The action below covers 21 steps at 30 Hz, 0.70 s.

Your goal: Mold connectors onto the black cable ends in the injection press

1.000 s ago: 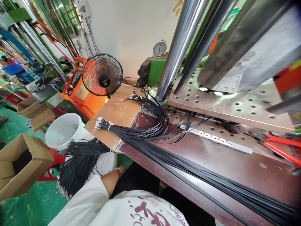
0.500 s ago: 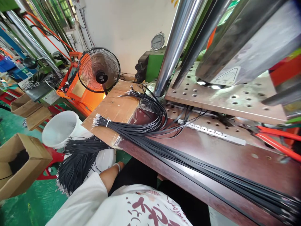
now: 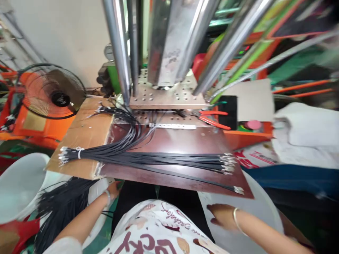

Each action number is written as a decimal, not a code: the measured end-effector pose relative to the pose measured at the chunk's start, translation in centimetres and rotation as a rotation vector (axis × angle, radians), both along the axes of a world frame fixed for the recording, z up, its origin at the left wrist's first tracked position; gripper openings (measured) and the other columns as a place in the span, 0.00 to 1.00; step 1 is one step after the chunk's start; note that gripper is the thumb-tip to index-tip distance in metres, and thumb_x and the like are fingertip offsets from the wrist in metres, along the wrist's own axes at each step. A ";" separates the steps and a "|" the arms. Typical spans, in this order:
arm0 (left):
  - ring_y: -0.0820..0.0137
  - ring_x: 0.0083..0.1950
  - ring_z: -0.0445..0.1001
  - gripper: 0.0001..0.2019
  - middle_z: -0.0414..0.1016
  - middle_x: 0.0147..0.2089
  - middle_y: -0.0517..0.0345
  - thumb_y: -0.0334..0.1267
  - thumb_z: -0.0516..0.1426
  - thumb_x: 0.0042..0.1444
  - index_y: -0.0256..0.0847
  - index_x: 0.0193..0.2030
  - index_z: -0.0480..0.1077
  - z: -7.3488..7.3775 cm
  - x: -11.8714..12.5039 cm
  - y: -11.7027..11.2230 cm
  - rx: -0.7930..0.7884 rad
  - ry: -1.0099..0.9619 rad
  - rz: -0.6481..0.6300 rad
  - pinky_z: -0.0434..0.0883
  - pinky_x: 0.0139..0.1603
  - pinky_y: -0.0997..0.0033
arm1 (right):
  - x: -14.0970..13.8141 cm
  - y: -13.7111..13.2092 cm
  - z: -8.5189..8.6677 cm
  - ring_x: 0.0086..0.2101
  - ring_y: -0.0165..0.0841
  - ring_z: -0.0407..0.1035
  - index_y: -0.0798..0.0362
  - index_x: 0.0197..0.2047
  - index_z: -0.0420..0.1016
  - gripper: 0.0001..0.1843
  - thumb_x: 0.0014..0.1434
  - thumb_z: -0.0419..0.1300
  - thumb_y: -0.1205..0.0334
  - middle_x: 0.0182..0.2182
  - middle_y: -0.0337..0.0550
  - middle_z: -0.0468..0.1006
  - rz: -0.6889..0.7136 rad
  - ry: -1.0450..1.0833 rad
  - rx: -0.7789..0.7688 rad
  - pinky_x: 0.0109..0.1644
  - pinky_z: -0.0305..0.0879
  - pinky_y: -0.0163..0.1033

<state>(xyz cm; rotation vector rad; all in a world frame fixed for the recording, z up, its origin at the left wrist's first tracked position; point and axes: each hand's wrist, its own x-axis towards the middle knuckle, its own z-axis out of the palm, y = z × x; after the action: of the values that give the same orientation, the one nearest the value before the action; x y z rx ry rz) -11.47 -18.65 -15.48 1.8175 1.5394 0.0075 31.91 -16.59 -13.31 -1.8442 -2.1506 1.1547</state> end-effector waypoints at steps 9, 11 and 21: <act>0.54 0.63 0.66 0.22 0.65 0.64 0.41 0.37 0.50 0.64 0.37 0.64 0.62 13.2 8.5 6.3 0.677 -0.015 -0.774 0.63 0.62 0.51 | -5.0 17.2 13.2 0.41 0.43 0.68 0.62 0.43 0.74 0.09 0.61 0.58 0.67 0.40 0.58 0.75 0.383 -0.361 0.764 0.43 0.62 0.45; 0.50 0.68 0.57 0.27 0.56 0.69 0.36 0.41 0.55 0.63 0.32 0.66 0.58 13.7 11.7 9.4 0.754 0.131 -0.703 0.56 0.67 0.47 | -5.4 20.5 11.8 0.44 0.45 0.66 0.63 0.47 0.72 0.13 0.60 0.60 0.66 0.45 0.58 0.74 0.393 -0.500 0.761 0.44 0.60 0.45; 0.61 0.47 0.71 0.18 0.72 0.47 0.48 0.45 0.59 0.58 0.36 0.50 0.69 15.1 14.4 15.5 0.453 0.162 -0.522 0.68 0.49 0.63 | 0.3 15.2 11.1 0.42 0.44 0.67 0.56 0.44 0.72 0.10 0.62 0.56 0.61 0.40 0.52 0.76 0.172 -0.182 0.908 0.44 0.62 0.48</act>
<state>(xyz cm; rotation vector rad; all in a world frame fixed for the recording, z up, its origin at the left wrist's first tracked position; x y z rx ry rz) 2.89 -3.12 -0.40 2.5959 1.1832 -0.0442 32.18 -1.43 -2.22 -1.3741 -2.3514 -0.0572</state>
